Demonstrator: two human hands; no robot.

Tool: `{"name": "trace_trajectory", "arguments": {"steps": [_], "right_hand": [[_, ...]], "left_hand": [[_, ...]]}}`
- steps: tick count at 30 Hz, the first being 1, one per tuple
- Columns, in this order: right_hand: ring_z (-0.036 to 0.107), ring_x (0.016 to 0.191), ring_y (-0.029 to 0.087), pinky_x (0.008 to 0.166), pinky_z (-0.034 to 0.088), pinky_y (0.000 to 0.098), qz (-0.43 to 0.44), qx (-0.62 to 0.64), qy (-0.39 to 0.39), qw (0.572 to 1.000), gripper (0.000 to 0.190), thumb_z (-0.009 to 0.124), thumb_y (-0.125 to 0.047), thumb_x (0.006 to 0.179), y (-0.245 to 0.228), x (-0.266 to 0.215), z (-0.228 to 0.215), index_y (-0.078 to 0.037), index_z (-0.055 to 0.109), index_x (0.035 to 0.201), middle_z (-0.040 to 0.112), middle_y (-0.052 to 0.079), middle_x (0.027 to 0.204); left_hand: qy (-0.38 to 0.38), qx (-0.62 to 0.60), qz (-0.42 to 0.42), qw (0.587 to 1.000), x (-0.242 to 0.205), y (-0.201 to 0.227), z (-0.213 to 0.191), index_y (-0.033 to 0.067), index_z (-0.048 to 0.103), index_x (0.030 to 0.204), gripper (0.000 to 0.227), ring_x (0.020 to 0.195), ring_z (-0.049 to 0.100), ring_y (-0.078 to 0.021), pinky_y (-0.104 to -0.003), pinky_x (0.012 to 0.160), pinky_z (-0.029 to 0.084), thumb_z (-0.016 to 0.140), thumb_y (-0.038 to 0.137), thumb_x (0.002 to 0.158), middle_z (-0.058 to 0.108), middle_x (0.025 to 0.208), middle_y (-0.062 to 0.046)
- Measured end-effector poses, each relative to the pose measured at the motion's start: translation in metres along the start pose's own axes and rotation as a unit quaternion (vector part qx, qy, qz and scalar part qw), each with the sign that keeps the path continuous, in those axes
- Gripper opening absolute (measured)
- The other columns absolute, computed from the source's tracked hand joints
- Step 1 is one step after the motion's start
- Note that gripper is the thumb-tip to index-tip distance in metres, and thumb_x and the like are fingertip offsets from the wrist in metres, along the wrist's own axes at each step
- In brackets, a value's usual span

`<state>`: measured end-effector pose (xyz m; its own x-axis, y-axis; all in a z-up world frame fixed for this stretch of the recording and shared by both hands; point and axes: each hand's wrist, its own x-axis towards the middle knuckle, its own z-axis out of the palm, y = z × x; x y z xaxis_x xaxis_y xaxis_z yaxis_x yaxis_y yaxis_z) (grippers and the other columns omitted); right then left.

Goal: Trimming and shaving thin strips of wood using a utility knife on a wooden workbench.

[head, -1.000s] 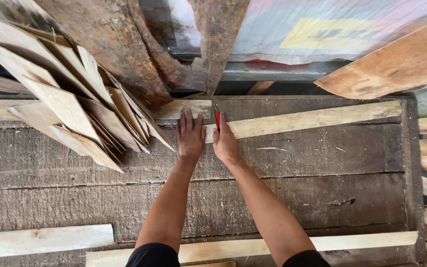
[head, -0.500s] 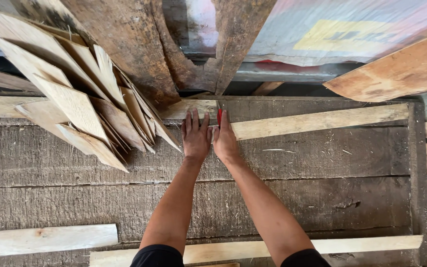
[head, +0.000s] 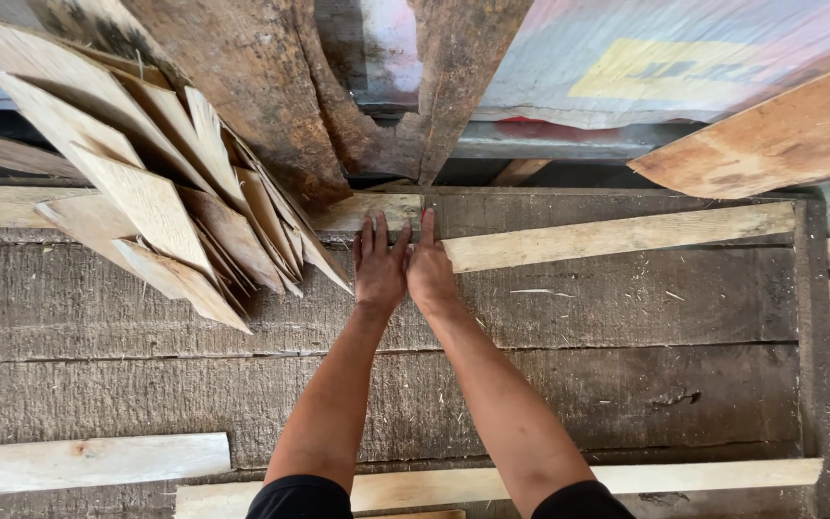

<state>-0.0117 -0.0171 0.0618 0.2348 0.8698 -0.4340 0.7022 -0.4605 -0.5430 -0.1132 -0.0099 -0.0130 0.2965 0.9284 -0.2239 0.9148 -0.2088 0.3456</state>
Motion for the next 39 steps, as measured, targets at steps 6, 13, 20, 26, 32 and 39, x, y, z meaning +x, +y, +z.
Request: {"name": "trace_trajectory", "arguments": {"steps": [6, 13, 20, 26, 32, 39], "right_hand": [[0.074, 0.076, 0.035, 0.063, 0.062, 0.0421, -0.064, -0.012, 0.057, 0.996, 0.079, 0.059, -0.013, 0.098, 0.021, 0.012, 0.018, 0.004, 0.013, 0.161, 0.071, 0.028, 0.094], [0.074, 0.075, 0.035, 0.060, 0.062, 0.0418, -0.062, -0.036, 0.062, 0.995, 0.084, 0.063, -0.015, 0.095, 0.014, 0.008, 0.010, 0.003, 0.015, 0.160, 0.071, 0.027, 0.092], [0.074, 0.071, 0.029, 0.055, 0.062, 0.0371, -0.022, -0.022, 0.014, 0.999, 0.077, 0.055, -0.019, 0.103, 0.005, 0.000, 0.005, 0.000, 0.011, 0.163, 0.071, 0.024, 0.093], [0.072, 0.069, 0.030, 0.053, 0.061, 0.0384, -0.040, -0.037, 0.034, 0.998, 0.074, 0.054, -0.024, 0.105, 0.014, -0.001, 0.013, 0.001, 0.013, 0.162, 0.070, 0.025, 0.090], [0.070, 0.065, 0.028, 0.052, 0.061, 0.0373, -0.078, -0.047, 0.061, 0.994, 0.073, 0.053, -0.024, 0.106, 0.031, -0.005, 0.030, 0.008, 0.016, 0.160, 0.070, 0.026, 0.087], [0.065, 0.046, 0.022, 0.034, 0.056, 0.0284, -0.087, -0.029, 0.046, 0.995, 0.061, 0.042, 0.002, 0.102, 0.029, -0.028, 0.024, 0.007, 0.020, 0.158, 0.068, 0.025, 0.090]], "left_hand": [[-0.032, 0.034, -0.011, 0.999, 0.002, 0.001, 0.001, 0.0348, 0.032, 0.160, 0.052, 0.158, 0.002, -0.0372, -0.052, 0.126, 0.006, 0.035, 0.042, 0.109, 0.004, 0.172, -0.014], [-0.076, 0.051, -0.026, 0.995, 0.000, 0.008, -0.014, 0.0362, 0.028, 0.162, 0.054, 0.159, -0.001, -0.0359, -0.050, 0.127, 0.005, 0.033, 0.043, 0.108, 0.000, 0.173, -0.012], [-0.090, 0.045, -0.029, 0.994, 0.002, 0.007, -0.015, 0.0370, 0.025, 0.162, 0.054, 0.158, -0.002, -0.0363, -0.051, 0.127, 0.004, 0.030, 0.045, 0.109, -0.001, 0.173, -0.012], [-0.087, 0.049, -0.027, 0.995, 0.003, 0.007, -0.013, 0.0372, 0.025, 0.162, 0.055, 0.158, -0.002, -0.0362, -0.051, 0.126, 0.004, 0.031, 0.043, 0.108, -0.001, 0.173, -0.012], [-0.075, 0.054, -0.021, 0.996, 0.001, 0.006, -0.011, 0.0357, 0.027, 0.162, 0.054, 0.158, 0.001, -0.0371, -0.052, 0.126, 0.006, 0.033, 0.041, 0.108, 0.001, 0.173, -0.013], [-0.066, 0.050, -0.015, 0.996, 0.002, 0.006, -0.012, 0.0347, 0.029, 0.161, 0.054, 0.157, 0.002, -0.0387, -0.052, 0.126, 0.008, 0.036, 0.040, 0.108, 0.002, 0.172, -0.014]]}}
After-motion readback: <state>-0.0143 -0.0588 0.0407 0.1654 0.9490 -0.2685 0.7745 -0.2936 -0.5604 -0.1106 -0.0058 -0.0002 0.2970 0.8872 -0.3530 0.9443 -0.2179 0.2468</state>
